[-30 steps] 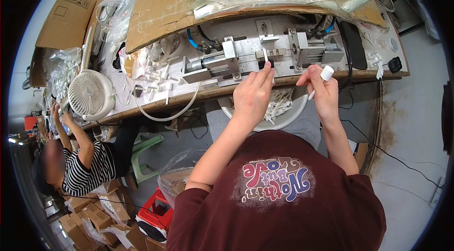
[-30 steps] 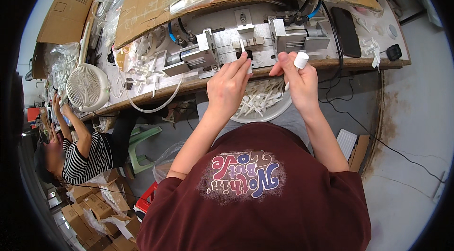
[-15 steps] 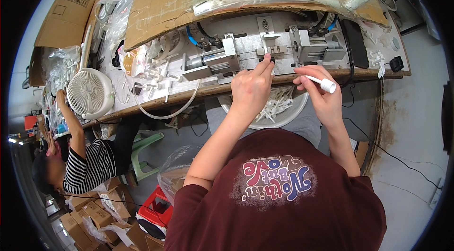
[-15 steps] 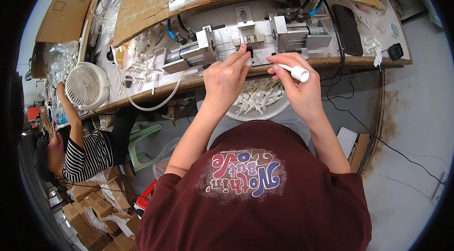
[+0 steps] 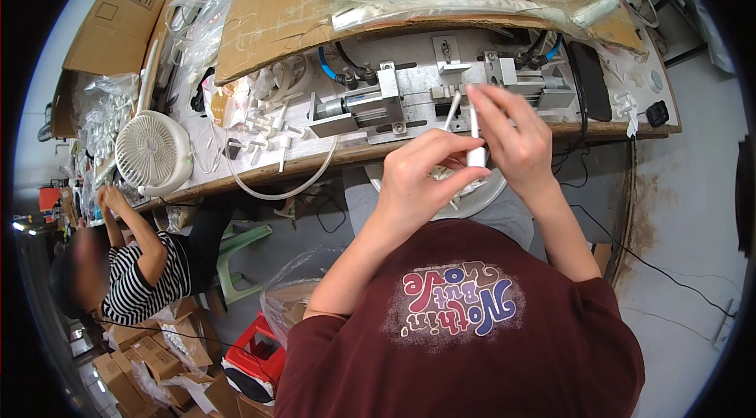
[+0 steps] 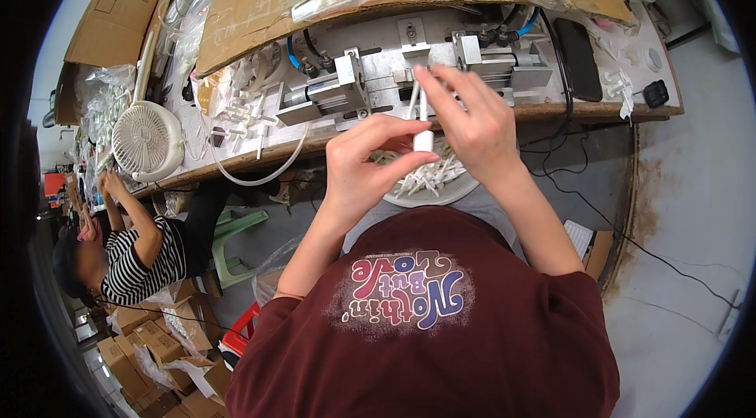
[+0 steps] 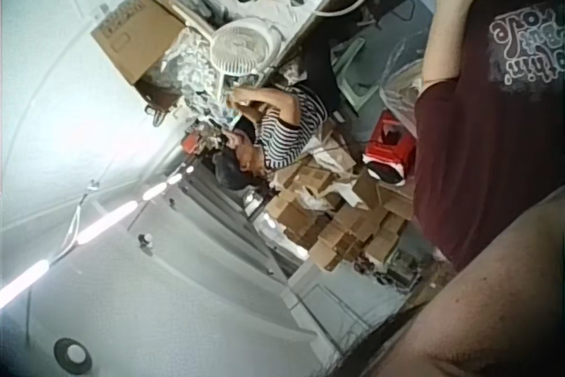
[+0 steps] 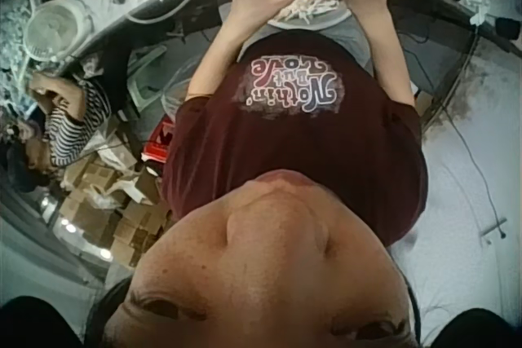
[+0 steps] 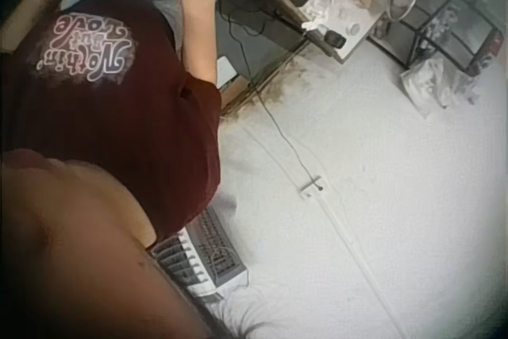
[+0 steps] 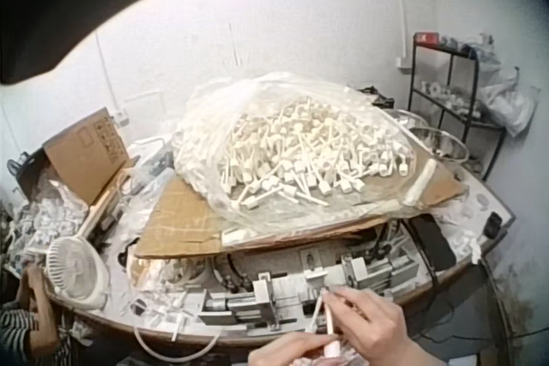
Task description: Assembling small white plastic components using a pneumatic assembly machine on a workbench.
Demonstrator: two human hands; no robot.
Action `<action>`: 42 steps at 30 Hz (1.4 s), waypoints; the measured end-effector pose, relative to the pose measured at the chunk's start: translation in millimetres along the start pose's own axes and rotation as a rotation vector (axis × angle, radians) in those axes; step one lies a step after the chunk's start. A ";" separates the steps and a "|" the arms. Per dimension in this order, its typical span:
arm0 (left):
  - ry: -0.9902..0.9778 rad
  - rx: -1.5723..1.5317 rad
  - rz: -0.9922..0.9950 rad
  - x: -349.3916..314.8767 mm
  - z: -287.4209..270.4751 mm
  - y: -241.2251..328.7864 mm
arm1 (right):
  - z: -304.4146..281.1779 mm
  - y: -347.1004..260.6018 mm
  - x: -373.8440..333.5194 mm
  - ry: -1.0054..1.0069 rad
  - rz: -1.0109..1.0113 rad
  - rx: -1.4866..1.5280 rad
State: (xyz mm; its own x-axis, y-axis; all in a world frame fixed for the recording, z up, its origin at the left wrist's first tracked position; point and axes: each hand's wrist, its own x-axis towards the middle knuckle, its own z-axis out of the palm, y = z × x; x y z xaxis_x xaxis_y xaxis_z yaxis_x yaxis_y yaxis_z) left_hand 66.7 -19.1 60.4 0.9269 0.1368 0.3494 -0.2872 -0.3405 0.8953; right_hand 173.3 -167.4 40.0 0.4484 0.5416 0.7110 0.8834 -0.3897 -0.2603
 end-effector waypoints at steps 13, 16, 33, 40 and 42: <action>0.077 0.760 0.177 0.0 14.3 -53.0 | 105.6 68.3 187.9 -0.186 0.084 -0.218; 0.040 0.778 0.209 5.5 24.8 -65.5 | 123.2 90.4 202.4 -0.236 0.144 -0.331; 0.015 0.795 0.173 15.2 20.2 -65.0 | 83.0 104.1 196.6 -0.384 0.085 -0.296; 0.008 0.788 0.142 15.5 19.7 -64.8 | 31.9 77.2 183.2 -0.225 0.054 -0.273; 0.010 0.776 0.142 15.4 19.1 -65.6 | 14.8 60.9 171.6 -0.307 0.160 -0.295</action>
State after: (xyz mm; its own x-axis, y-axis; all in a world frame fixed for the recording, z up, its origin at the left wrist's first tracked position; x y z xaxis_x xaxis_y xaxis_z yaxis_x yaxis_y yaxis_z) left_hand 104.5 -12.4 1.8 0.8905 0.0505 0.4521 -0.1488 -0.9068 0.3944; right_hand 306.0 -87.1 136.5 0.6351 0.6356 0.4389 0.7430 -0.6580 -0.1223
